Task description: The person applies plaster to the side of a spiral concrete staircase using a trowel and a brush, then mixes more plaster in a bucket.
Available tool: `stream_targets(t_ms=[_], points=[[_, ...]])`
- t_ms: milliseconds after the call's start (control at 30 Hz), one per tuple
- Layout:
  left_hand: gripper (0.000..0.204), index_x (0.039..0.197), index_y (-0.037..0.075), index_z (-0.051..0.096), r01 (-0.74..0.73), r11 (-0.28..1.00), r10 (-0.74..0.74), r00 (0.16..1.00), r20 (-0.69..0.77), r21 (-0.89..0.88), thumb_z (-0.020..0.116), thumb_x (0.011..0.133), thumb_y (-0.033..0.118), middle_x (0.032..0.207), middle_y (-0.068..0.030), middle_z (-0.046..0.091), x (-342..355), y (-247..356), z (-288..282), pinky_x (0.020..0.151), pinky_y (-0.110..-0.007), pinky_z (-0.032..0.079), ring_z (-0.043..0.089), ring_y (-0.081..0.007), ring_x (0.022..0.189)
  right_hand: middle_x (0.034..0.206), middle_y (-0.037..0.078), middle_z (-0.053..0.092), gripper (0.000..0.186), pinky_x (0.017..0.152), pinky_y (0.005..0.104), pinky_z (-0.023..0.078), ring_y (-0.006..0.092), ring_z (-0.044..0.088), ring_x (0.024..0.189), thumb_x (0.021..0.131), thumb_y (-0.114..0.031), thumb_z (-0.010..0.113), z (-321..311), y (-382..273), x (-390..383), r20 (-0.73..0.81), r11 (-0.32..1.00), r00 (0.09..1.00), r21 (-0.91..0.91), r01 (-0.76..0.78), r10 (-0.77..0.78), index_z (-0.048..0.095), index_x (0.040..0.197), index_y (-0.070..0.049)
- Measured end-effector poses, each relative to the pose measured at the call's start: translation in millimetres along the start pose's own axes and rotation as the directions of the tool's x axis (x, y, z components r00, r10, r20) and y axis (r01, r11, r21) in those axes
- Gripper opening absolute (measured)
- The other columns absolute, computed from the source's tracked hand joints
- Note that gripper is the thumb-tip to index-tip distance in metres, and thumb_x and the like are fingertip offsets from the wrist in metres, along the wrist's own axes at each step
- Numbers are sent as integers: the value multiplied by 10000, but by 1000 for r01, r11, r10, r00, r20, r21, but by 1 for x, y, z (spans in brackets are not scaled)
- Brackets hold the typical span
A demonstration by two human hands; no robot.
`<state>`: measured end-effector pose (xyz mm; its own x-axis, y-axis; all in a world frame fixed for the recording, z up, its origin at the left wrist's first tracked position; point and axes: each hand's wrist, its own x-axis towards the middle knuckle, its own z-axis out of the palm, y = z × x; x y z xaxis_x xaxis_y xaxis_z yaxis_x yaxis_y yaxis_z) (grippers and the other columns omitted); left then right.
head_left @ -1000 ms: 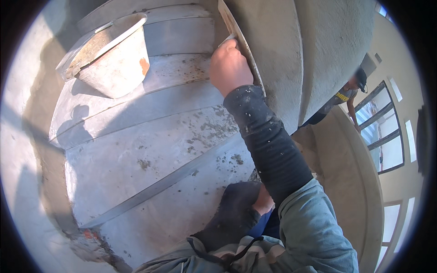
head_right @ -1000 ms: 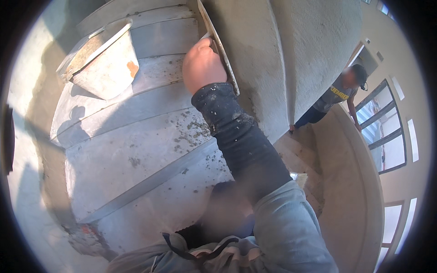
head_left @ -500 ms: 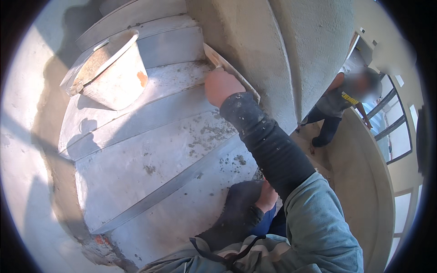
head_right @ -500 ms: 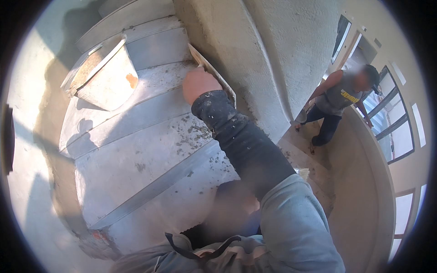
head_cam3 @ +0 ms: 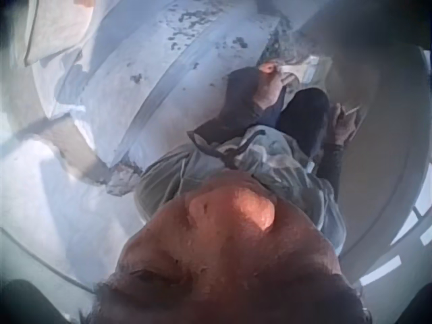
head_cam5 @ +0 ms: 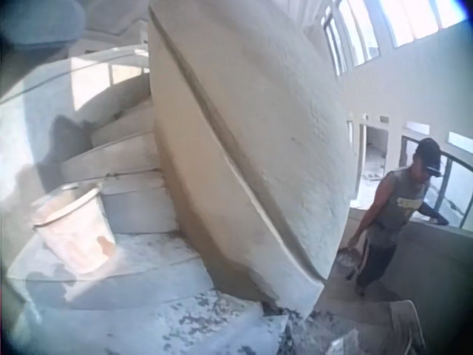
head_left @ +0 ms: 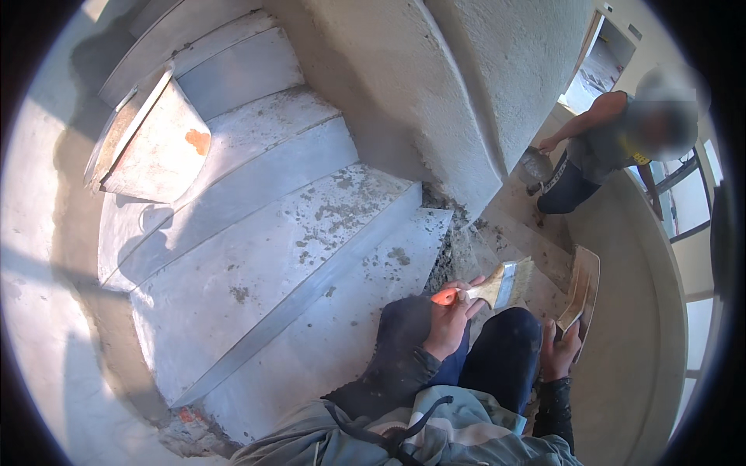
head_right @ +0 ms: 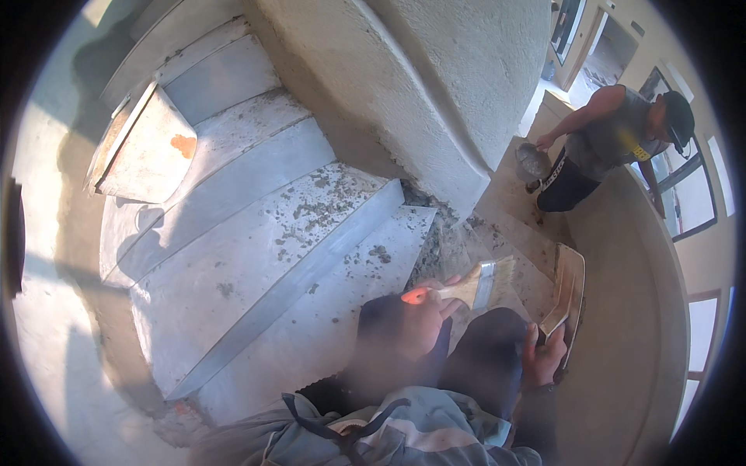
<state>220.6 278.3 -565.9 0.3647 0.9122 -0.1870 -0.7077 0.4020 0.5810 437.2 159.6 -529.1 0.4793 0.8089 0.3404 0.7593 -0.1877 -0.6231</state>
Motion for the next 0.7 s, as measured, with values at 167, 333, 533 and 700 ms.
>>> stream_targets(t_ms=[167,333,533,700], points=[[137,1151,66,509,-119,964,96,990,105,238,511,1047,155,1438,-257,466,-5,-23,2,1059,-412,467,503,-297,1318,864,235,681,339,682,441,527,427,674,803,929,-207,681,42,89,-78,-19,930,999,-366,-35,30,574,1139,35],[177,1194,107,466,-224,895,159,968,193,386,484,1056,216,1450,-283,440,-16,-20,-14,1107,-507,418,485,-329,1338,872,228,676,265,677,431,517,411,672,779,962,-200,626,51,36,-30,-117,989,988,-94,-112,100,594,1086,33],[210,1204,125,444,-316,886,287,948,134,338,495,1050,259,1454,-297,412,-14,15,-11,1084,-612,412,452,-434,1350,872,199,668,249,684,399,515,370,667,757,971,-198,611,63,44,-24,-66,990,988,29,-139,140,600,1107,11],[189,1196,107,398,-734,339,793,560,241,589,470,1043,190,1443,-315,408,7,127,-19,1017,-620,481,426,-447,1365,873,208,668,304,680,397,526,385,681,777,953,-142,612,66,46,-19,-38,987,992,119,-111,117,584,1199,36]])
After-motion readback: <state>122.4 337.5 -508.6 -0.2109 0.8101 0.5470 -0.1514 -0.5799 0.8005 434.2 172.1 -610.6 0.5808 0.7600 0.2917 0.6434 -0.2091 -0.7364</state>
